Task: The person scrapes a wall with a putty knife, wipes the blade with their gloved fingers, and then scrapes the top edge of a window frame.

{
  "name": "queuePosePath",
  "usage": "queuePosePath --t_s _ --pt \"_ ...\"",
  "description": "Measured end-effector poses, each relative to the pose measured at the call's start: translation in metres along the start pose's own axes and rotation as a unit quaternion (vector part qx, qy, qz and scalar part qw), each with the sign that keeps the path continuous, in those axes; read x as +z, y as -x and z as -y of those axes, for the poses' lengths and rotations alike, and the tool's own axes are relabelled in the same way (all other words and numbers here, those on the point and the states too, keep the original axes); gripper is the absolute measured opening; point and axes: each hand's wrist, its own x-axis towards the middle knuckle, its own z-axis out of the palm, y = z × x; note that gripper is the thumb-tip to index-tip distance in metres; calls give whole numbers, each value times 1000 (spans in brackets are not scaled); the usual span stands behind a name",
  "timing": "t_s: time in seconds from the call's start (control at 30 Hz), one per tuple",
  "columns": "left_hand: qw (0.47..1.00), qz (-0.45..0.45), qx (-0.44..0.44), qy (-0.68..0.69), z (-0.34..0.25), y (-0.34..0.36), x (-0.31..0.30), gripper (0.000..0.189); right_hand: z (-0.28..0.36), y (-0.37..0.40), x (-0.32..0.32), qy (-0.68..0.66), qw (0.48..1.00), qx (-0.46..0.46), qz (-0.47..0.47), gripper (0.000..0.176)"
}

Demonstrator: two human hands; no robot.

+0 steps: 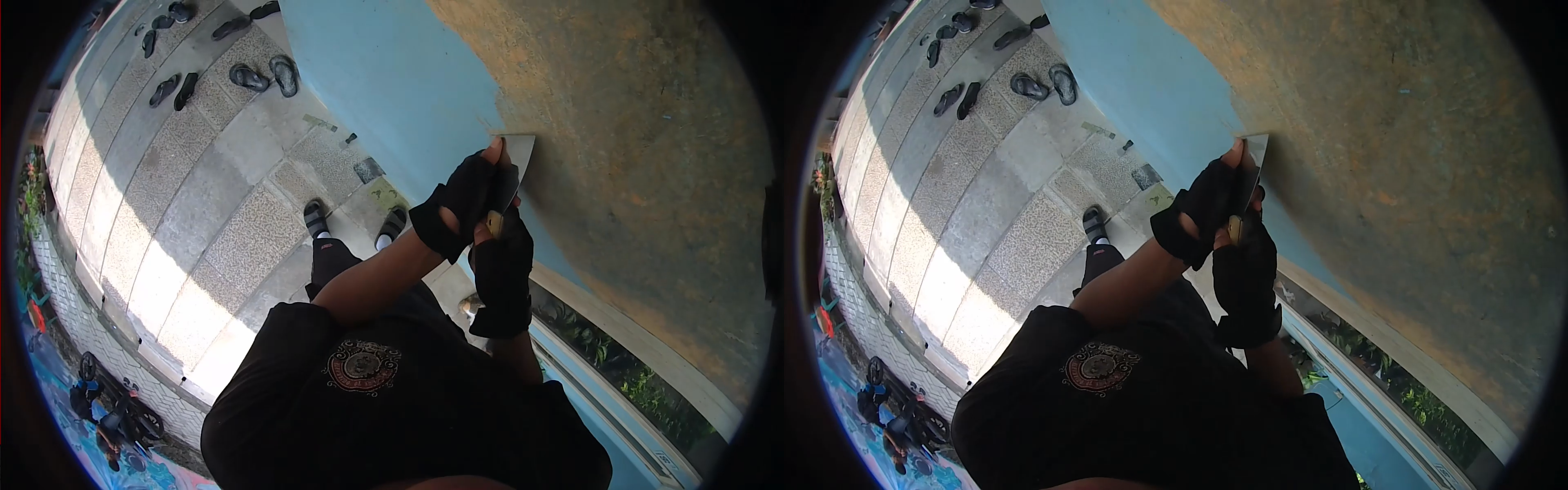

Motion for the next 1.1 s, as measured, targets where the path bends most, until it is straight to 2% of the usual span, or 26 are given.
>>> queuePosePath --t_s 0.07,0.13,0.17,0.2,0.27,0.3,0.33,0.4,0.53,0.57,0.63,0.7,0.8,0.87,0.93,1.0,1.03,1.1 --pt "1000 8 -19 7 -7 0 -5 51 -3 9 0 -4 1000 9 -22 33" --pt "998 20 -53 31 -18 -5 -13 51 -6 -2 10 83 996 -38 -22 37" --pt "997 22 -61 40 -11 -4 -15 53 -4 3 8 45 999 22 -13 39" --pt "997 19 -58 40 -7 1 -10 53 -4 9 8 44 999 20 -10 39" --pt "999 27 -35 8 -6 4 -2 55 -10 12 10 -16 996 -31 -86 32" --pt "998 -3 -50 32 -15 6 3 54 -1 8 6 29 997 -50 -48 25" --pt "998 -4 -53 31 -19 5 -3 54 -1 3 9 28 997 -48 -50 25" --pt "997 28 -60 31 -21 4 -13 49 0 3 14 17 1000 0 -17 19" --pt "995 45 -68 54 -21 7 -1 47 -7 12 12 0 999 2 -41 17" --pt "998 46 -31 9 -25 11 -2 48 -7 11 16 6 999 6 -39 15" --pt "997 53 -52 27 -22 9 -4 49 -8 16 14 16 999 20 -37 14" --pt "995 61 -66 38 -22 11 -5 50 -3 16 12 -59 996 52 -47 13" --pt "998 26 -65 -4 -27 6 -4 52 -4 10 15 -12 999 -9 -44 18" --pt "995 47 -74 54 -22 -3 -22 50 1 5 18 -19 999 26 -28 22" --pt "995 70 -63 42 -21 -3 -17 50 0 4 19 -32 998 49 -15 26" --pt "998 53 -23 -19 -18 5 -6 51 -8 13 16 33 998 -4 -60 33" --pt "995 84 -40 21 -15 -2 -13 51 -7 10 20 33 998 -6 -59 33" --pt "993 82 -80 27 -20 -5 -19 52 -4 11 25 49 990 -105 -78 33"
